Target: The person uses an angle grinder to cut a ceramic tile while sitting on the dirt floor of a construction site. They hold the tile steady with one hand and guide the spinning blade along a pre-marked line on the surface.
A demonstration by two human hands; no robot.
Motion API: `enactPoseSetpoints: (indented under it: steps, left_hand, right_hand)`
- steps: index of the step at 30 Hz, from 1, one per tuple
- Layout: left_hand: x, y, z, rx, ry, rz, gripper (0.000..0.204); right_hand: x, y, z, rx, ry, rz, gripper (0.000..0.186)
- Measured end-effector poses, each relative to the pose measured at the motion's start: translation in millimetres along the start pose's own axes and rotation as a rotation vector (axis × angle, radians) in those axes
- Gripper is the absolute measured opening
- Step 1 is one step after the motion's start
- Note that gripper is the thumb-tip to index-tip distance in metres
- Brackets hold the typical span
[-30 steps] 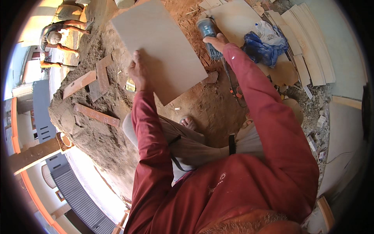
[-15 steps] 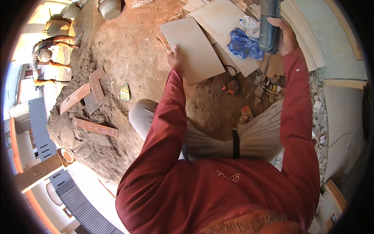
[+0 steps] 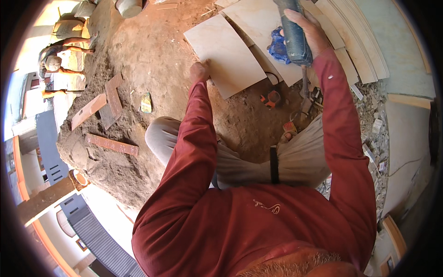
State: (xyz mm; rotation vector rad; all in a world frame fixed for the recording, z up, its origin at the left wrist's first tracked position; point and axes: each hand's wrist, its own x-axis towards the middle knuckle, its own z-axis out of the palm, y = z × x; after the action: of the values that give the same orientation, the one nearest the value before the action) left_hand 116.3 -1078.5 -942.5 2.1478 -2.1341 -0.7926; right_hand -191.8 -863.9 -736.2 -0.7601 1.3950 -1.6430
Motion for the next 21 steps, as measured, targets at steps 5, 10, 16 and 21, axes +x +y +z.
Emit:
enactPoseSetpoints:
  steps: [5,10,16,21]
  left_hand:
    - [0.5,-3.3,-22.0,0.075,-0.009,-0.007,0.057]
    - [-32.5,32.0,-80.7,0.212,0.178,0.245,0.063]
    - [-191.4,122.2,-102.0,-0.947,-0.882,0.662,0.078]
    - [-228.5,130.5,-95.1,-1.362,-0.882,0.579,0.066]
  right_hand:
    - [-23.1,-47.0,30.2,-0.088,-0.03,0.122,0.05]
    - [6.0,-4.7,19.6,0.054,-0.094,-0.036,0.044]
    - [-13.3,3.6,61.9,0.545,-0.242,0.16,0.052]
    - [-19.8,10.5,88.8,0.349,-0.498,0.252,0.061]
